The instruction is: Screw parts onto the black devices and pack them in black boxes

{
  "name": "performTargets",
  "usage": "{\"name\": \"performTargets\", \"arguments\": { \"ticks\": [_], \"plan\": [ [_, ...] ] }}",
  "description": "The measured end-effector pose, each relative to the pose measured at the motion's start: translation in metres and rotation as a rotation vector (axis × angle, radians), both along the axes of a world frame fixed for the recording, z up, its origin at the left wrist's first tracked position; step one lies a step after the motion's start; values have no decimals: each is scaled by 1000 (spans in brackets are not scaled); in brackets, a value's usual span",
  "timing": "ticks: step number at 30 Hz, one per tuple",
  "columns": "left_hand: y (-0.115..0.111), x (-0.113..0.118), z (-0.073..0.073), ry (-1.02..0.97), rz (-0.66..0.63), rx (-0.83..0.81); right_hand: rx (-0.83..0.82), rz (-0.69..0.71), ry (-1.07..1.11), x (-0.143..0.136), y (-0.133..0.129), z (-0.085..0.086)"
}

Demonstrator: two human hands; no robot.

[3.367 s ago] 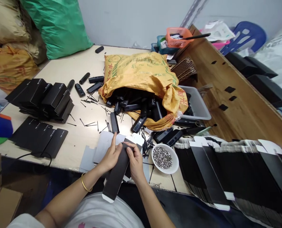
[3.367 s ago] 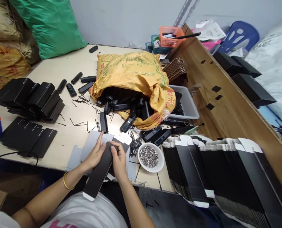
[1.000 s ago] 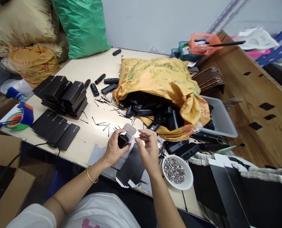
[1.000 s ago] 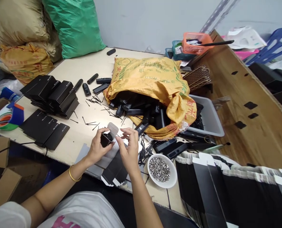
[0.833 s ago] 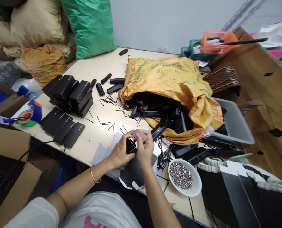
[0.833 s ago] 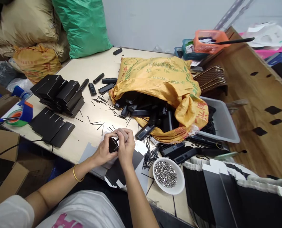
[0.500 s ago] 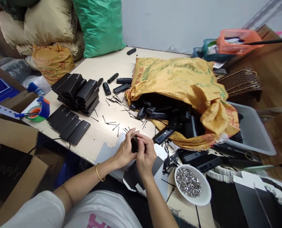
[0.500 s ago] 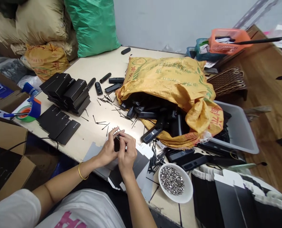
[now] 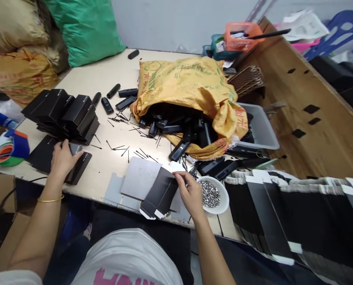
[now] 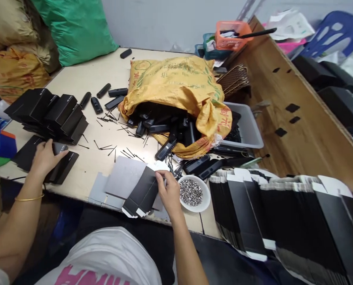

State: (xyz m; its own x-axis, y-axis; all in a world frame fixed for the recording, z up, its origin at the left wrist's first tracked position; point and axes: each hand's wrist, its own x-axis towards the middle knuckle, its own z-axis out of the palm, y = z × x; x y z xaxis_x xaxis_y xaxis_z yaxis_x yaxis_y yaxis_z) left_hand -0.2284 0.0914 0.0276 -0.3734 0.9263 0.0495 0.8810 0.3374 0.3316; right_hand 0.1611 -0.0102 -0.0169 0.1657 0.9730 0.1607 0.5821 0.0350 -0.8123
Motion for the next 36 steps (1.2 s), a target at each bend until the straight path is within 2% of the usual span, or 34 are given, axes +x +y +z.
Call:
{"name": "performTargets", "arguments": {
  "ticks": [2,4,6,8,10,11,13,15,18,21,25,28,32,36],
  "plan": [
    [8,7,-4,-92,-97,118,-2,-102,-145,26,-9,0],
    [14,45,-13,-328,-311,222,-45,-207,-320,50,-19,-6],
    [18,103,-25,-494,-494,155,-146,-236,-462,69,-29,-16],
    [19,170,-38,-573,-675,54,-240,-191,-539,79,-36,-29],
    [22,234,-48,-614,-792,-15,-273,-157,-559,81,-40,-40],
    [25,262,-52,-619,-818,-46,-273,-161,-560,81,-41,-44],
    [34,305,-58,-612,-763,-185,-269,-183,-550,78,-42,-47],
    [46,328,-62,-638,-702,-291,-248,-187,-510,76,-42,-48],
    [60,325,-66,-715,-699,-355,-184,-153,-441,76,-43,-46],
    [59,294,-68,-814,-709,-401,-141,-126,-382,78,-46,-46],
    [37,247,-59,-1300,-586,-452,-119,-133,-309,80,-46,-47],
    [19,225,-46,-1567,-463,-414,-122,-90,-316,81,-42,-45],
    [-2,215,-30,-1862,-247,-271,-70,-76,-267,84,-40,-46],
    [-13,214,-25,-1953,-241,-252,-98,-228,-223,90,-35,-56]
  ]
}}
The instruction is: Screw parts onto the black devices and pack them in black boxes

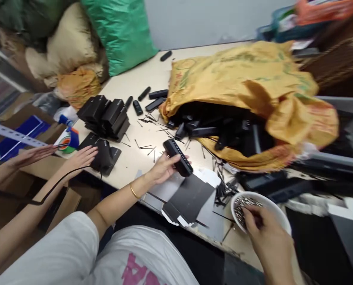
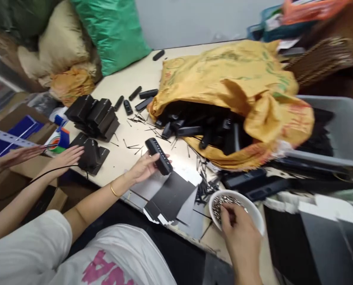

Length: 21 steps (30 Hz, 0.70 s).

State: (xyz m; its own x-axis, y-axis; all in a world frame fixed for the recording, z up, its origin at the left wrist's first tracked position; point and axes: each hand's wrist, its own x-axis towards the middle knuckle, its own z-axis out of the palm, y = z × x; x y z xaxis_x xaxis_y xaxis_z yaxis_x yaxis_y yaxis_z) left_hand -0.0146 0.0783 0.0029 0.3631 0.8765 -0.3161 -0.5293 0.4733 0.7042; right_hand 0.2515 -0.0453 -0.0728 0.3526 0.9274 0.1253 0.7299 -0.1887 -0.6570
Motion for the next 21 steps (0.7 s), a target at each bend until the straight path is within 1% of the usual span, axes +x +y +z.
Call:
{"name": "performTargets", "arguments": {
  "ticks": [2,5,7,10,12,13,15,18,21],
  "plan": [
    [-7,2,2,-12,14,1,15,-100,26,-2,2,2],
    [-23,9,7,-32,30,-24,127,-184,150,-18,0,20],
    [-32,15,8,-61,37,-65,208,-177,341,-35,2,35],
    [-38,26,5,-112,48,-139,264,-136,695,-61,8,51],
    [-39,32,3,-138,60,-184,315,-115,801,-78,11,58],
    [-40,35,2,-150,69,-205,340,-106,819,-86,12,60],
    [-41,41,1,-176,84,-240,407,-96,773,-101,12,62],
    [-42,45,0,-207,71,-274,510,-82,595,-115,12,60],
    [-43,45,-1,-210,63,-276,559,-77,466,-120,16,57]
  ]
}}
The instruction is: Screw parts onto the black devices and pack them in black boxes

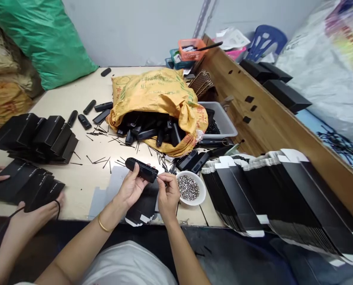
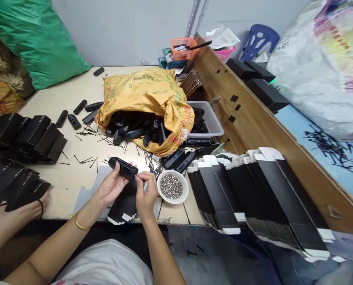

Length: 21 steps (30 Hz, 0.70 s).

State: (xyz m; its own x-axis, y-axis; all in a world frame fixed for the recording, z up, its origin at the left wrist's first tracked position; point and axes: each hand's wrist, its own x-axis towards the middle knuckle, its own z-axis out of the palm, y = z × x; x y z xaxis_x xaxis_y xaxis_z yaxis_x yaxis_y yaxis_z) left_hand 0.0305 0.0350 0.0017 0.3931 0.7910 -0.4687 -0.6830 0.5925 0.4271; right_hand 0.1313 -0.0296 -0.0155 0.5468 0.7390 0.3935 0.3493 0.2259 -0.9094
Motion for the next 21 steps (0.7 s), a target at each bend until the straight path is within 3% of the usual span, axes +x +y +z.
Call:
{"name": "performTargets", "arguments": {
  "ticks": [8,15,18,21],
  "plan": [
    [-3,-14,0,70,81,76,-56,80,-175,-2,4,0],
    [-8,-19,0,156,142,177,-33,27,-407,-11,3,-2],
    [-8,-22,0,165,164,183,-59,58,-339,-13,4,-1],
    [-6,-26,0,143,156,156,-128,121,-120,-11,6,-2]
  ]
}}
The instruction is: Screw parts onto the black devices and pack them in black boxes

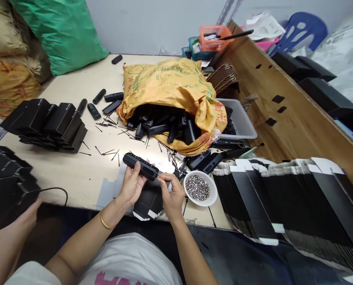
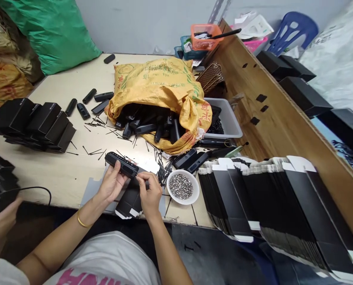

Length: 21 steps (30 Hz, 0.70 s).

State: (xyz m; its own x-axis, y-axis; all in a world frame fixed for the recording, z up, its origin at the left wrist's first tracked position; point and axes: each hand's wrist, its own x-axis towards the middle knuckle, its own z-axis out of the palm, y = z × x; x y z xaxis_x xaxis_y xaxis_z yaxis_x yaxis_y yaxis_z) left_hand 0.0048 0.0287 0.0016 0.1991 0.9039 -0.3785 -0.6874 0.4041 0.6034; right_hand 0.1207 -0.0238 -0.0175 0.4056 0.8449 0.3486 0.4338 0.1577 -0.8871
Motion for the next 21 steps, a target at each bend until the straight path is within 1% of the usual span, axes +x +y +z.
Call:
{"name": "performTargets", "arguments": {
  "ticks": [2,4,7,9,10,11,13,15,16,18,19,20,21],
  "plan": [
    [1,-2,0,-15,-16,-18,-56,56,131,4,1,-1],
    [1,-3,-1,-29,-33,-28,-71,99,158,7,1,-1],
    [-1,2,-4,-42,-32,-28,5,84,-5,6,1,2],
    [-2,5,-3,-48,-7,-34,74,25,-100,0,2,4],
    [-2,4,0,-48,1,-43,92,-4,-109,-3,2,4],
    [-2,2,3,-44,0,-51,92,-14,-94,-5,2,4],
    [0,-9,11,-13,-14,-19,59,26,-57,-3,1,3],
    [2,-24,14,80,-33,107,27,61,-72,7,-1,1],
    [4,-31,13,154,-42,187,16,38,-106,15,-1,-1],
    [8,-38,1,329,-70,291,-28,-22,-236,34,-1,-6],
    [11,-39,-6,391,-77,290,-70,-17,-329,44,0,-8],
    [14,-38,-14,416,-70,268,-125,17,-435,52,2,-10],
    [18,-36,-21,398,-58,235,-191,71,-545,58,4,-12]
  ]
}}
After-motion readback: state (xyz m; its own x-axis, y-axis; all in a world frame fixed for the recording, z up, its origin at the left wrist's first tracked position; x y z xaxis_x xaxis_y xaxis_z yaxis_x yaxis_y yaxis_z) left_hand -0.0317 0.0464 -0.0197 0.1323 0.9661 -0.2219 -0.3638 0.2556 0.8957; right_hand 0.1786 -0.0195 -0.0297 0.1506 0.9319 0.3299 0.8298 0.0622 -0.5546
